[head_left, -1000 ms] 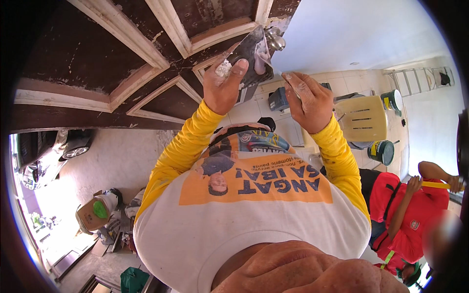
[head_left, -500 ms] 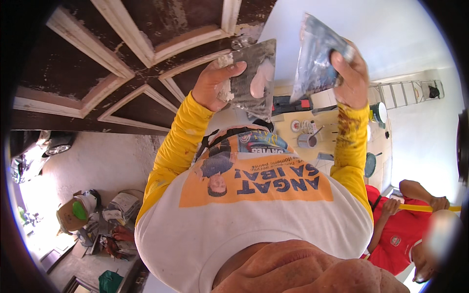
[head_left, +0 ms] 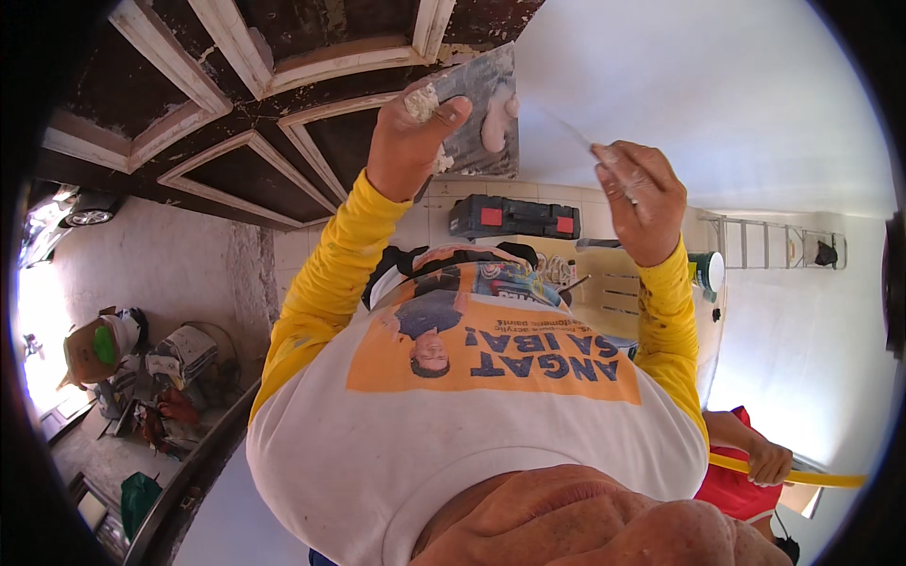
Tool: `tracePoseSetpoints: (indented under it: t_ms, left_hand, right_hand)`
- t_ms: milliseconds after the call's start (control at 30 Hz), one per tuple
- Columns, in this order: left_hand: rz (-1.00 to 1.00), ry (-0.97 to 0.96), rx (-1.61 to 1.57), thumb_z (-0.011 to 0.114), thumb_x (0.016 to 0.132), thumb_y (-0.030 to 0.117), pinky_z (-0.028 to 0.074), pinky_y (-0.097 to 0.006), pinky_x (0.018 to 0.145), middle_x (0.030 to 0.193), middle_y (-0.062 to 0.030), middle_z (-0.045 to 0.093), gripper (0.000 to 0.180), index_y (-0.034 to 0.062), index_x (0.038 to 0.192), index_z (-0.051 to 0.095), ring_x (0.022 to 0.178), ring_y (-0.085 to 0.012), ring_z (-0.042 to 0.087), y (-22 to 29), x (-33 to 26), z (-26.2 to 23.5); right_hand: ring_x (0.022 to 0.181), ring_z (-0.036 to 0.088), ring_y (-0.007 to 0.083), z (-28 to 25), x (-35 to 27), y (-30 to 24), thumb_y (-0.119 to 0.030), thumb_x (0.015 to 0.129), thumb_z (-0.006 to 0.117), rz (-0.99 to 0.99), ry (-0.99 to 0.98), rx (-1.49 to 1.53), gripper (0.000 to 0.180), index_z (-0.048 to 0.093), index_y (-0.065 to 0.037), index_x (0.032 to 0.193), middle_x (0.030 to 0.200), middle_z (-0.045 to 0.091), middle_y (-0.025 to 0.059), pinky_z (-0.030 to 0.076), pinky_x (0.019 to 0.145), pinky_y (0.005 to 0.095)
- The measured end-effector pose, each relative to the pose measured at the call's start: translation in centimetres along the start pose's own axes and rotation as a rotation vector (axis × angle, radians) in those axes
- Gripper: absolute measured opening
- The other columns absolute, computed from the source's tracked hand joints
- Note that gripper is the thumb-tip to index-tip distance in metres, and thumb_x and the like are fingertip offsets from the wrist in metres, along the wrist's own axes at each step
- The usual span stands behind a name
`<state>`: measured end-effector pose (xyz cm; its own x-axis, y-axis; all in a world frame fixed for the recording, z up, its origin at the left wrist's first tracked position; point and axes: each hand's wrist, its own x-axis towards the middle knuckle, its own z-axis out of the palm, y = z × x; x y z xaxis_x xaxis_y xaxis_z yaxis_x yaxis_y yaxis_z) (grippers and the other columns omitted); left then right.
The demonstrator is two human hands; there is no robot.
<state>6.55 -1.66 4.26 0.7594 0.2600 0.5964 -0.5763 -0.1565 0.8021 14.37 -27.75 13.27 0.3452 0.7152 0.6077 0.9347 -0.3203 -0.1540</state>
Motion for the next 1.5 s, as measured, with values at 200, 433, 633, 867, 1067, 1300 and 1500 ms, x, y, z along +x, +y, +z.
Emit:
tracePoseSetpoints:
  t_ms: [200,433,633,867,1067,1300,1500]
  left_hand:
    - [-0.116,0.039,-0.112,0.062,0.097,0.022,0.051,-0.028,0.089,0.095,-0.0104,0.073,0.030,-0.0060,0.107,0.068,0.087,-0.0132,0.067,0.4,0.4,1.0]
    - [-0.337,0.048,0.029,0.063,0.096,0.020,0.049,-0.033,0.095,0.096,-0.0110,0.073,0.033,-0.0078,0.114,0.065,0.084,-0.0155,0.067,1.5,-0.1,0.4]
    - [-0.358,0.079,-0.176,0.064,0.095,0.013,0.050,-0.026,0.088,0.102,-0.0064,0.071,0.034,-0.0073,0.122,0.060,0.093,-0.0114,0.063,0.5,-0.4,-0.5]
    - [0.164,0.278,0.413,0.066,0.071,-0.008,0.049,-0.036,0.096,0.112,-0.0153,0.070,0.050,0.0018,0.120,0.067,0.105,-0.0303,0.067,-4.5,-4.7,-6.8]
    - [-0.033,0.423,0.207,0.064,0.069,-0.008,0.047,-0.038,0.098,0.112,-0.0166,0.070,0.051,0.0016,0.119,0.067,0.103,-0.0337,0.068,-4.9,-6.1,-7.4]
    - [0.165,0.373,0.440,0.064,0.071,-0.004,0.045,-0.043,0.102,0.111,-0.0149,0.071,0.048,0.0028,0.119,0.067,0.101,-0.0358,0.068,-7.5,-8.1,-8.3]
    - [-0.020,0.424,0.202,0.065,0.074,-0.005,0.045,-0.044,0.102,0.112,-0.0142,0.071,0.048,0.0054,0.121,0.067,0.102,-0.0339,0.068,-7.5,-8.4,-8.0]
  right_hand:
    - [0.069,0.059,0.0224,0.0,1.8,-1.6,0.004,0.069,0.073,-0.125,-0.094,-0.095,0.036,0.072,-0.008,0.103,0.094,0.067,0.0049,0.051,0.059,0.0315]
    - [0.068,0.059,0.0214,0.8,2.3,-0.5,0.002,0.067,0.073,-0.158,-0.051,-0.160,0.036,0.073,-0.008,0.101,0.095,0.067,0.0027,0.050,0.058,0.0312]
    - [0.073,0.059,0.0187,2.8,2.6,1.8,-0.002,0.068,0.073,-0.332,0.169,-0.459,0.036,0.074,-0.014,0.102,0.098,0.066,-0.0002,0.049,0.061,0.0298]
    - [0.080,0.060,0.0186,7.1,6.1,5.4,-0.005,0.070,0.073,-0.341,-0.080,-0.345,0.034,0.072,-0.016,0.102,0.100,0.068,-0.0033,0.051,0.067,0.0321]
    - [0.081,0.062,0.0202,10.7,7.9,6.8,-0.008,0.076,0.072,-0.329,-0.239,-0.247,0.026,0.072,-0.014,0.102,0.095,0.069,-0.0022,0.054,0.069,0.0337]
    - [0.081,0.063,0.0219,12.1,8.7,7.8,-0.013,0.082,0.070,-0.298,-0.296,-0.220,0.017,0.070,-0.013,0.099,0.093,0.069,0.0003,0.054,0.067,0.0360]
    - [0.085,0.064,0.0254,11.6,10.6,7.5,-0.022,0.089,0.065,-0.219,-0.402,-0.232,0.016,0.068,-0.013,0.102,0.094,0.071,0.0043,0.054,0.068,0.0396]
